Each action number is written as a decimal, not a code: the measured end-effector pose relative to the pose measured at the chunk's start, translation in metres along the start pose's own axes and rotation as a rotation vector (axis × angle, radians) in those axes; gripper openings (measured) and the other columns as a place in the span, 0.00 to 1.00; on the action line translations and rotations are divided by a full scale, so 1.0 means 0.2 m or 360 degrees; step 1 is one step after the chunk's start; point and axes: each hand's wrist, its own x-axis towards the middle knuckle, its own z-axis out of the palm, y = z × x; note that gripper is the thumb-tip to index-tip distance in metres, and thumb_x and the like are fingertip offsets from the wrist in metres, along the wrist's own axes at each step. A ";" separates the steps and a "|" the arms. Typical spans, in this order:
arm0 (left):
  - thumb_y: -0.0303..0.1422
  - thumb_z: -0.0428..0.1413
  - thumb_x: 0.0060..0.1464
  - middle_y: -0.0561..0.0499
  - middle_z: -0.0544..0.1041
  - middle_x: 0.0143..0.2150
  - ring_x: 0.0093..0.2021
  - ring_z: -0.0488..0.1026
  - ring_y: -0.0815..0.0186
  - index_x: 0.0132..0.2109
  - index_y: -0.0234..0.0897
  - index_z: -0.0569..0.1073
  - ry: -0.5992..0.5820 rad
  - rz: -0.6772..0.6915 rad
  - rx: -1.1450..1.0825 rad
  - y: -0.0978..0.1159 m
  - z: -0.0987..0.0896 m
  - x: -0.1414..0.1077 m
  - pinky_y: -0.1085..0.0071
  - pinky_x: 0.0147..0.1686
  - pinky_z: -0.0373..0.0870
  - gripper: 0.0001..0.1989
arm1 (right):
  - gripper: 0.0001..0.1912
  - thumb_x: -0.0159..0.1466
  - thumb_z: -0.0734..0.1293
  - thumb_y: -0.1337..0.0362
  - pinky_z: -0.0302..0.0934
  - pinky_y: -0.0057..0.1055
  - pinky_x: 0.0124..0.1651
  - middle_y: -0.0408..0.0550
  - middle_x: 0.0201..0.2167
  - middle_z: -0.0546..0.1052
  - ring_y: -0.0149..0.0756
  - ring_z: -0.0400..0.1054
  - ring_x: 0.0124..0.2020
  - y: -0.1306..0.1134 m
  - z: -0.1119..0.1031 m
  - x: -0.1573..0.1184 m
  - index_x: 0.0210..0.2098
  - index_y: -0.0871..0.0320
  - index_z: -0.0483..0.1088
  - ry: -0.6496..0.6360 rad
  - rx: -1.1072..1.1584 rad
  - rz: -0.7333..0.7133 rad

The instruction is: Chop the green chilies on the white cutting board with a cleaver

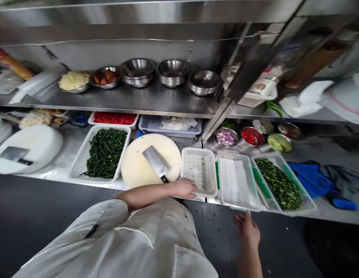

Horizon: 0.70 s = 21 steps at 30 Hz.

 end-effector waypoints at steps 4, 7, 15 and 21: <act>0.44 0.53 0.69 0.44 0.83 0.52 0.52 0.79 0.56 0.54 0.43 0.81 0.0513 -0.0317 -0.0302 -0.25 -0.18 -0.28 0.63 0.54 0.74 0.17 | 0.19 0.63 0.66 0.40 0.75 0.53 0.44 0.57 0.33 0.81 0.63 0.80 0.44 -0.04 0.14 -0.17 0.33 0.48 0.71 0.0184 -0.0888 -0.0580; 0.42 0.50 0.70 0.44 0.83 0.49 0.51 0.79 0.57 0.48 0.40 0.82 0.0954 -0.0704 -0.0512 -0.50 -0.28 -0.61 0.63 0.56 0.73 0.17 | 0.20 0.64 0.69 0.44 0.73 0.44 0.46 0.53 0.38 0.83 0.54 0.78 0.43 -0.07 0.52 -0.52 0.45 0.51 0.77 -0.0739 -0.0946 -0.0967; 0.45 0.51 0.67 0.42 0.83 0.49 0.47 0.80 0.57 0.46 0.38 0.80 0.1713 -0.1251 -0.0690 -0.98 -0.29 -1.38 0.61 0.49 0.78 0.18 | 0.42 0.65 0.64 0.76 0.64 0.39 0.59 0.59 0.59 0.73 0.51 0.71 0.57 -0.09 1.31 -1.25 0.76 0.48 0.60 -0.1353 -0.2108 -0.1719; 0.46 0.52 0.68 0.44 0.83 0.49 0.47 0.80 0.58 0.47 0.39 0.80 0.1819 -0.1230 -0.0678 -1.14 -0.27 -1.55 0.62 0.50 0.78 0.18 | 0.26 0.77 0.56 0.57 0.70 0.35 0.51 0.52 0.56 0.80 0.45 0.79 0.50 -0.14 1.24 -1.33 0.73 0.48 0.62 -0.1352 -0.1407 -0.1516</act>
